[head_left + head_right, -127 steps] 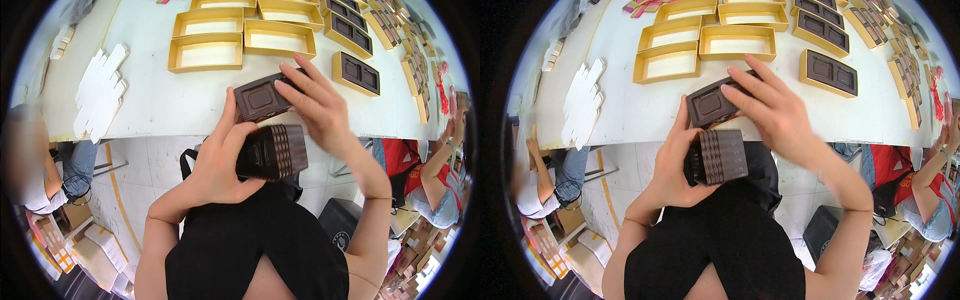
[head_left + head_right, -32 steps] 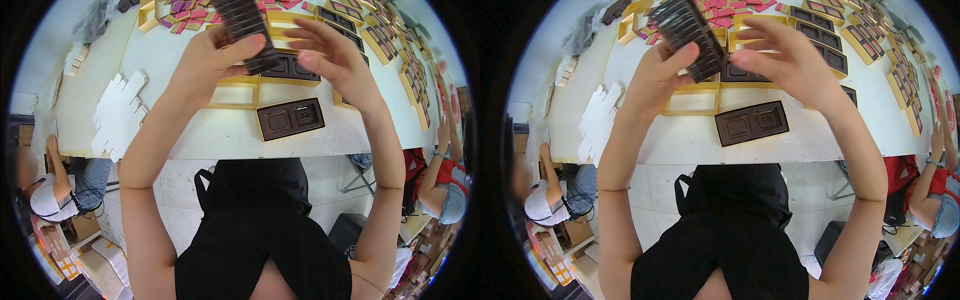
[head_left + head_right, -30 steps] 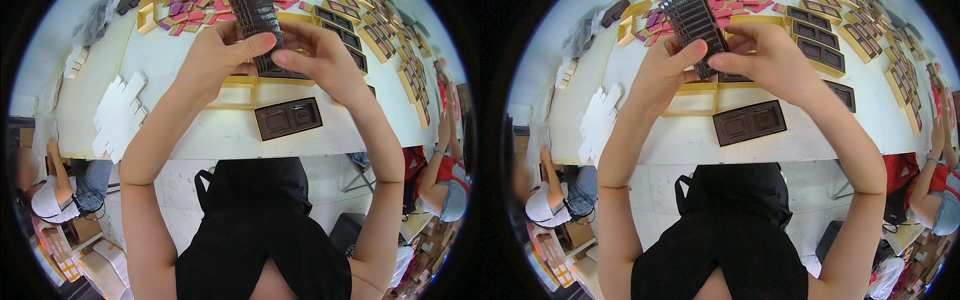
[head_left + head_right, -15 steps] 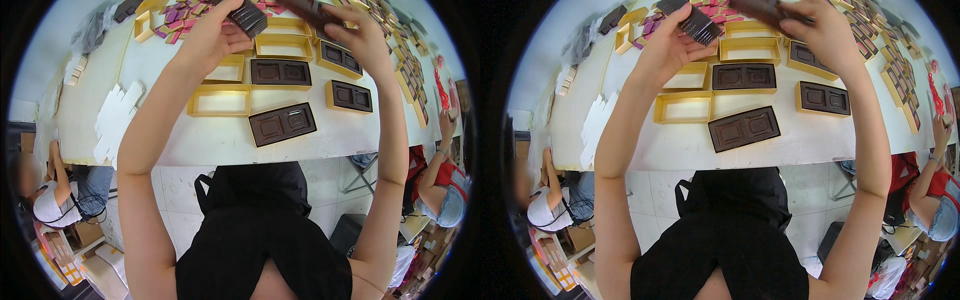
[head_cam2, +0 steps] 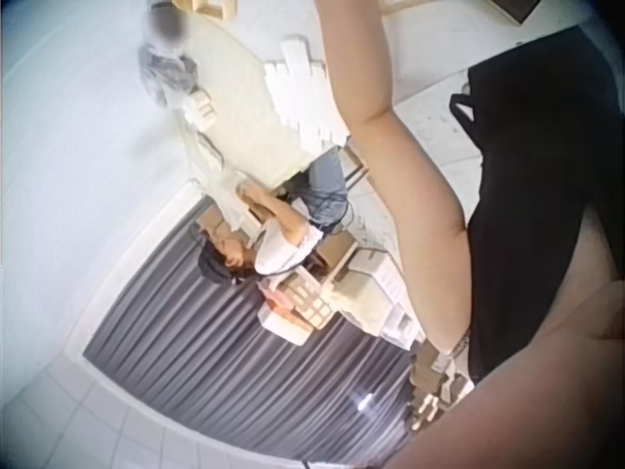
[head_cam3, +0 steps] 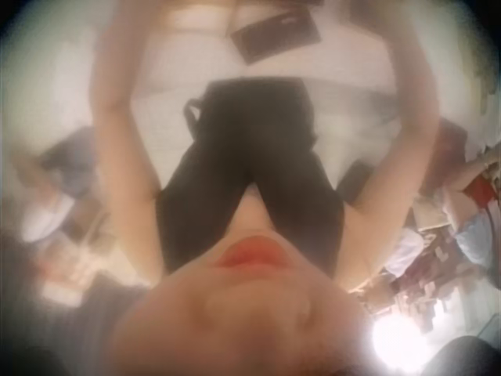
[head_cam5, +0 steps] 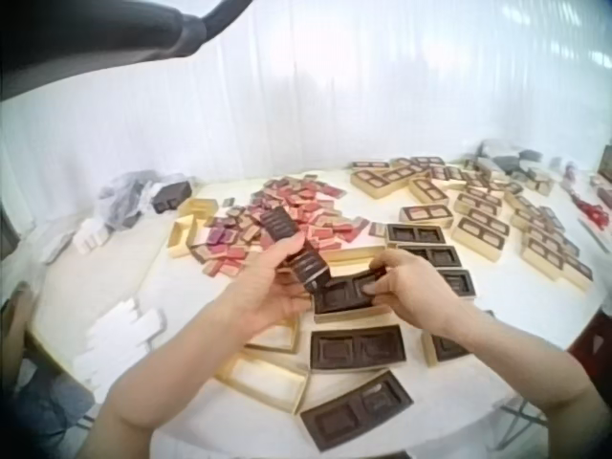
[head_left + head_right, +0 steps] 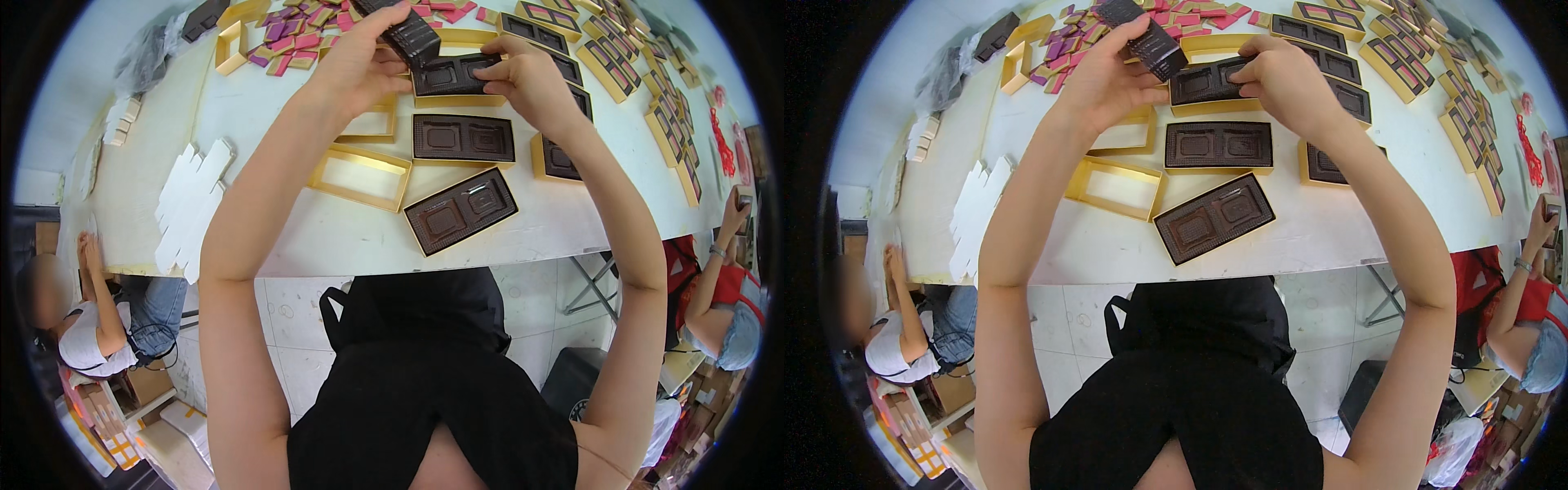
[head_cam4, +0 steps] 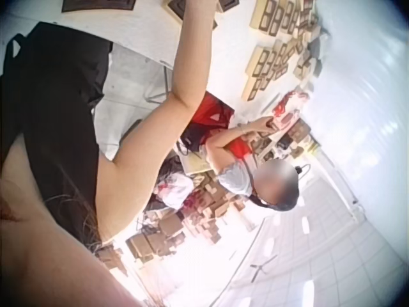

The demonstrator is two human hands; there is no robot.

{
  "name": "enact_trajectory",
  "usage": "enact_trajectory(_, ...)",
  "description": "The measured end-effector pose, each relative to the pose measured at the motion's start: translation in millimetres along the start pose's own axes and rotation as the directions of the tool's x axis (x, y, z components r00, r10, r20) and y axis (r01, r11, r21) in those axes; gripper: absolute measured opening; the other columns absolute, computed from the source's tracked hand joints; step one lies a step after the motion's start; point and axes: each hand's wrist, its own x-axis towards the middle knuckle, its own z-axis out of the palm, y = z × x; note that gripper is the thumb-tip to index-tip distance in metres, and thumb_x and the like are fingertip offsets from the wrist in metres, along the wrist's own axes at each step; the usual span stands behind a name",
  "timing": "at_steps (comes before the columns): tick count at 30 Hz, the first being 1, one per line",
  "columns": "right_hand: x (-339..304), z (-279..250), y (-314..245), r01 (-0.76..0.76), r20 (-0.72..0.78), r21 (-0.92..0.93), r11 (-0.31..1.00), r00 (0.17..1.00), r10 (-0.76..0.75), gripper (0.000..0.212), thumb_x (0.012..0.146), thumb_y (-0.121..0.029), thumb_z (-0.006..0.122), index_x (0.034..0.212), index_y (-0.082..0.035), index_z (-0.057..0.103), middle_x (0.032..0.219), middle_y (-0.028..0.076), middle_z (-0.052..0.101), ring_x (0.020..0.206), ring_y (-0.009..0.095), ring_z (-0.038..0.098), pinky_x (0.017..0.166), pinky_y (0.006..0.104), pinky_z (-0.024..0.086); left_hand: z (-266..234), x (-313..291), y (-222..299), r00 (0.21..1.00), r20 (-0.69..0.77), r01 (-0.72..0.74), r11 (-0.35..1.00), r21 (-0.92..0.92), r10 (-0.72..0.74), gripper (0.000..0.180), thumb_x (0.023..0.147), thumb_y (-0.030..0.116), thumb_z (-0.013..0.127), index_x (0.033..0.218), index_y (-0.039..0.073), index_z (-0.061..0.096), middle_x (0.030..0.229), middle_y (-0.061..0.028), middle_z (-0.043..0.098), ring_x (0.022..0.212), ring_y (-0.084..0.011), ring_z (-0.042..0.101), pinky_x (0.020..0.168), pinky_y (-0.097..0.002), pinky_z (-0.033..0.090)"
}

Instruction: The person assembles makeup compact palettes by placing dark brown plastic inserts into gold-colored boxes, then inserting pink and purple rectangular inserts into the compartments. The person arranges the completed units on the table.

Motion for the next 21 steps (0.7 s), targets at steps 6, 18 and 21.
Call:
enact_trajectory(6, -15, 30, -6, -0.152, -0.186, 0.198, 0.968, 0.964, 0.189, 0.018, 0.081, -0.003, 0.072, 0.099, -0.004, 0.076, 0.102, 0.010, 0.071, 0.099, 0.029, 0.067, 0.089, 0.0375, 0.054, -1, 1, -1, 1.000, -0.004, -0.019, 0.999, -0.035, 0.019, 0.044, 0.088, 0.038, 0.073, 0.114, 0.007, 0.056, 0.113, -0.0150, 0.060, 0.110, -0.0309, 0.061, 0.097, -0.0573, 0.048)
enact_trajectory(18, 27, -46, -35, -0.310, 0.463, -0.067, 0.948, 0.832, 0.305, 0.041, 0.095, -0.019, 0.065, 0.130, 0.000, 0.059, 0.121, 0.012, 0.066, 0.115, 0.022, 0.062, 0.108, 0.0349, 0.043, 4, -18, 15, 0.972, 0.003, -0.223, 0.923, 0.314, 0.233, 0.044, 0.090, 0.041, 0.072, 0.118, 0.010, 0.058, 0.112, -0.0082, 0.066, 0.110, -0.0226, 0.063, 0.094, -0.0501, 0.049)
enact_trajectory(21, 32, -33, -8, -0.209, 0.127, 0.711, 0.671, 0.977, 0.170, 0.041, 0.097, -0.022, 0.065, 0.131, -0.001, 0.059, 0.121, 0.007, 0.066, 0.103, 0.016, 0.065, 0.095, 0.0313, 0.051, 33, -22, 25, 0.967, 0.095, -0.255, 0.895, 0.366, 0.237, 0.038, 0.091, 0.038, 0.072, 0.113, 0.008, 0.064, 0.105, -0.0044, 0.069, 0.095, -0.0156, 0.064, 0.084, -0.0364, 0.053)
